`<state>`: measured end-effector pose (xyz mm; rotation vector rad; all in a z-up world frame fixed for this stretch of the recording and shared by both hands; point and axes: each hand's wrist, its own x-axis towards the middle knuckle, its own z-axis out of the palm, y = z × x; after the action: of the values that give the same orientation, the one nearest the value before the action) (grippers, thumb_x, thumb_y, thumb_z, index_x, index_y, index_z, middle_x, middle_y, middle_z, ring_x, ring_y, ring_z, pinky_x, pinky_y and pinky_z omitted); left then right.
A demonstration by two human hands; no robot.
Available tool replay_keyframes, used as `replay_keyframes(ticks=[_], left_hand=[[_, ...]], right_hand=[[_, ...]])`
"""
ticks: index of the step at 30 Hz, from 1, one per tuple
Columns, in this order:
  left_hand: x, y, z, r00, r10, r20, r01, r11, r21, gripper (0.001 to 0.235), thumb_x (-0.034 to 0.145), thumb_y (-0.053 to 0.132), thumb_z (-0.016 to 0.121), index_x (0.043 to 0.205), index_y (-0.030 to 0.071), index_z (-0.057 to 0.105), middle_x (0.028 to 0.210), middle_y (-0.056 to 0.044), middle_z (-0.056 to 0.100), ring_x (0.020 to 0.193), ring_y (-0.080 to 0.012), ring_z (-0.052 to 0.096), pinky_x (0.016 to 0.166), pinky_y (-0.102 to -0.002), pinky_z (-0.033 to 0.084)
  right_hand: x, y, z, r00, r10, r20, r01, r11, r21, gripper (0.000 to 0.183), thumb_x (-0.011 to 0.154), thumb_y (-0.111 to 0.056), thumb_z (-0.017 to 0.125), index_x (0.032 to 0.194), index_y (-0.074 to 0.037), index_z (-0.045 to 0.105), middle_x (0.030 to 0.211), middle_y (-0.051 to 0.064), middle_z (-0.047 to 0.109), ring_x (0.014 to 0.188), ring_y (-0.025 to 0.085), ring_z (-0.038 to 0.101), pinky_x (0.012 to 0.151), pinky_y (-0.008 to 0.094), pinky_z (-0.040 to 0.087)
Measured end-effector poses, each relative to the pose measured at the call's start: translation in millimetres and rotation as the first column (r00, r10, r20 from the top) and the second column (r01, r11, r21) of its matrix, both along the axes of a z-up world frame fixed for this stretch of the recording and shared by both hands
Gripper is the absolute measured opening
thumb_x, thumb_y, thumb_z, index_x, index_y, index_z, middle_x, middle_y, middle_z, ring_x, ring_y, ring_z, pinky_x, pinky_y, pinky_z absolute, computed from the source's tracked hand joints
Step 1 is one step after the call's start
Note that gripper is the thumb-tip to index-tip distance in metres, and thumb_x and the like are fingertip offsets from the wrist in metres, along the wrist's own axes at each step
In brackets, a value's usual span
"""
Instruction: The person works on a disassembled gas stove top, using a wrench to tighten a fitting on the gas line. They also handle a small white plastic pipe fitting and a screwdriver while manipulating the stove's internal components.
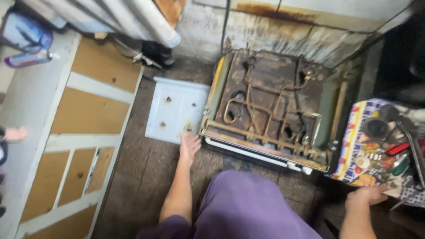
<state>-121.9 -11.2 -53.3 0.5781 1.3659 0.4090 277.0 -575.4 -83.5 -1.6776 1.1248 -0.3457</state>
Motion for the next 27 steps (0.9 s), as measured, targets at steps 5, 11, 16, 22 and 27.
replay_keyframes(ticks=[5, 11, 16, 22, 27], left_hand=[[-20.6, -28.2, 108.0, 0.959, 0.194, 0.206, -0.186, 0.981, -0.056, 0.099, 0.087, 0.077, 0.022, 0.150, 0.004, 0.048, 0.153, -0.025, 0.051, 0.142, -0.0423, 0.049, 0.118, -0.054, 0.040], [0.7, -5.8, 173.0, 0.724, 0.130, 0.677, -0.149, 0.988, -0.030, 0.109, 0.081, 0.085, 0.022, 0.160, 0.009, 0.031, 0.163, -0.028, 0.032, 0.152, -0.0450, 0.028, 0.123, -0.058, 0.025], [13.1, 43.9, 178.8, 0.485, -0.107, 0.868, 0.058, 0.994, 0.090, 0.109, 0.083, 0.088, 0.024, 0.163, 0.015, 0.026, 0.163, -0.028, 0.030, 0.147, -0.0444, 0.033, 0.121, -0.060, 0.028], [-25.0, 151.9, 122.6, 0.974, -0.111, 0.197, 0.088, 0.989, 0.122, 0.094, 0.088, 0.070, 0.036, 0.147, -0.002, 0.049, 0.140, -0.022, 0.063, 0.127, -0.0341, 0.061, 0.104, -0.045, 0.052], [-95.1, 202.6, 67.3, 0.994, -0.097, -0.052, 0.102, 0.990, 0.101, 0.081, 0.098, 0.067, 0.046, 0.143, 0.000, 0.054, 0.135, -0.019, 0.064, 0.126, -0.0333, 0.061, 0.109, -0.042, 0.049]], right_hand=[[-3.3, -21.3, 2.0, 0.988, 0.155, -0.010, -0.153, 0.981, 0.121, 0.045, 0.089, -0.060, 0.053, 0.112, -0.023, 0.064, 0.115, -0.005, 0.086, 0.087, 0.007, 0.088, 0.049, 0.022, 0.058], [-32.5, -7.5, 21.7, 0.938, 0.338, 0.083, -0.343, 0.937, 0.070, 0.055, 0.095, -0.070, 0.050, 0.119, -0.021, 0.059, 0.115, -0.003, 0.082, 0.088, 0.006, 0.085, 0.048, 0.021, 0.057], [-59.8, 42.4, 67.0, 0.948, 0.291, -0.124, -0.284, 0.956, 0.071, 0.068, 0.071, -0.092, 0.032, 0.109, -0.051, 0.071, 0.105, -0.018, 0.067, 0.093, 0.000, 0.064, 0.066, 0.016, 0.051], [-119.5, -27.7, -36.3, 0.920, 0.380, -0.100, -0.383, 0.924, -0.012, 0.058, 0.111, -0.068, 0.035, 0.137, -0.020, 0.054, 0.108, 0.002, 0.071, 0.079, 0.013, 0.073, 0.053, 0.031, 0.068], [-189.3, 35.7, -33.8, 0.783, 0.520, -0.343, -0.471, 0.854, 0.220, 0.046, 0.118, -0.062, 0.045, 0.121, -0.016, 0.049, 0.107, 0.015, 0.070, 0.081, 0.030, 0.071, 0.062, 0.043, 0.060]])
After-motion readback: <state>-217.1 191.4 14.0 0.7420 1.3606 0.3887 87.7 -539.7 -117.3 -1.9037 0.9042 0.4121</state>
